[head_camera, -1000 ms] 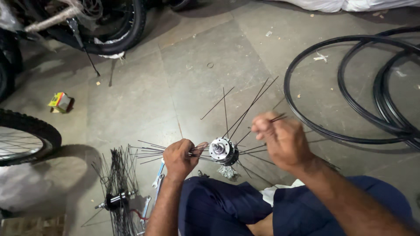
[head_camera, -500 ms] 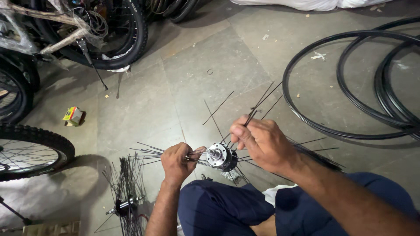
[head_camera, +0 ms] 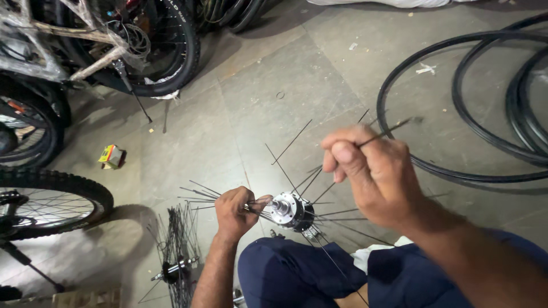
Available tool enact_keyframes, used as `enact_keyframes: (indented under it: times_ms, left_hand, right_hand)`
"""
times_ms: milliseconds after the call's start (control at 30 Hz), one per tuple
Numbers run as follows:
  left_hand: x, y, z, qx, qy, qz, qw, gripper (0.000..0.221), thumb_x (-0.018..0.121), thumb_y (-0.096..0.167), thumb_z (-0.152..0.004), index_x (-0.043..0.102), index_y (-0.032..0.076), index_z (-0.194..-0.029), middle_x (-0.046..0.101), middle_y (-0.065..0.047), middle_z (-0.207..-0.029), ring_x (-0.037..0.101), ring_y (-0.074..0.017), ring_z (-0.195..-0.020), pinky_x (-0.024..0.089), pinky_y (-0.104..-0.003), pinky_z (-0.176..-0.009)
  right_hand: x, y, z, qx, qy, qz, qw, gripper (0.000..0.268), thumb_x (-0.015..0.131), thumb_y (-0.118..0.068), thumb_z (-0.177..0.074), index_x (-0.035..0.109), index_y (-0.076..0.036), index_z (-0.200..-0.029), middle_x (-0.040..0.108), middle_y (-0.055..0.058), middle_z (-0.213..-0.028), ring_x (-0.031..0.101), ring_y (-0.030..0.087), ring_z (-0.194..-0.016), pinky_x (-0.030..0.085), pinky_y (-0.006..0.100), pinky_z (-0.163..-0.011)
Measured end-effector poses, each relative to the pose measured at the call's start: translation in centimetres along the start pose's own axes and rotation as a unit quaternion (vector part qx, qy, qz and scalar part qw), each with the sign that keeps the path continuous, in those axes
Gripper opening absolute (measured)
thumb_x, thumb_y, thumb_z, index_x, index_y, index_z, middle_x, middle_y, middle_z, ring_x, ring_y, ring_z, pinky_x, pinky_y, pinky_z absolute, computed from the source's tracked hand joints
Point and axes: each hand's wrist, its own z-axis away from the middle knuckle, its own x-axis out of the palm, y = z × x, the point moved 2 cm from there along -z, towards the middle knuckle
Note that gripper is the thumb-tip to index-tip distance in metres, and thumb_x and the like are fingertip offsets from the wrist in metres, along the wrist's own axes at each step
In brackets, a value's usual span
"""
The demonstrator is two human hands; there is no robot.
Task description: The person laces spokes into a bicycle hub by hand, inserting spokes one at a time through the hub flange holes.
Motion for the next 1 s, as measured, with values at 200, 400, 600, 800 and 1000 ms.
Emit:
enact_keyframes:
  times_ms: [200,400,600,800,1000]
  left_hand:
    - [0.3,1.1,-0.7,0.034,0.002,0.006,0.999,0.049,0.093,0.028,-0.071,0.048,0.009,-0.067,0.048,-0.005,-0.058,0.050,-0.0245,-0.049,0.039,-0.038,-0.047]
    - [0.2,1.5,-1.3,0.040,-0.007,0.020,0.999,0.050,0.093,0.026,-0.072,0.046,0.010,-0.067,0.050,-0.004,-0.059,0.051,-0.0238,-0.050,0.040,-0.038,-0.048]
    - [0.5,1.5,-1.7,0.044,-0.003,0.023,0.999,0.051,0.093,0.027,-0.071,0.045,0.009,-0.068,0.049,-0.004,-0.059,0.051,-0.0242,-0.050,0.040,-0.038,-0.048]
    - [0.5,0.6,-1.3,0.019,-0.012,0.007,1.000,0.050,0.092,0.027,-0.072,0.046,0.009,-0.066,0.048,-0.006,-0.057,0.050,-0.0250,-0.049,0.040,-0.038,-0.048]
    - [-1.4,-2.0,-0.7,-0.038,0.023,-0.106,0.993,0.039,0.087,0.023,-0.074,0.051,0.011,-0.067,0.052,-0.005,-0.059,0.054,-0.0271,-0.052,0.041,-0.041,-0.049]
  right_hand:
    - [2.3,1.4,-3.4,0.022,-0.150,-0.055,0.987,0.027,0.045,-0.022,-0.110,0.062,-0.005,-0.097,0.069,0.002,-0.075,0.067,0.010,-0.056,0.056,0.026,-0.049]
    - [4.4,2.4,-3.4,0.027,-0.205,-0.018,0.978,0.031,0.044,-0.026,-0.108,0.061,-0.005,-0.093,0.066,0.003,-0.059,0.068,0.015,-0.049,0.054,0.032,-0.048]
    - [4.8,2.1,-3.6,0.005,-0.195,-0.003,0.981,0.027,0.049,-0.023,-0.106,0.063,-0.002,-0.097,0.066,0.006,-0.058,0.070,0.020,-0.050,0.055,0.035,-0.051]
    - [4.5,3.8,-3.1,-0.108,-0.157,0.155,0.969,0.037,0.066,-0.039,-0.095,0.070,-0.003,-0.102,0.075,0.015,-0.088,0.073,0.030,-0.076,0.057,0.042,-0.064]
    - [-7.8,18.7,-0.5,0.346,-0.042,0.092,0.933,0.033,0.065,-0.035,-0.099,0.072,-0.004,-0.108,0.076,0.010,-0.089,0.071,0.014,-0.078,0.055,0.027,-0.066]
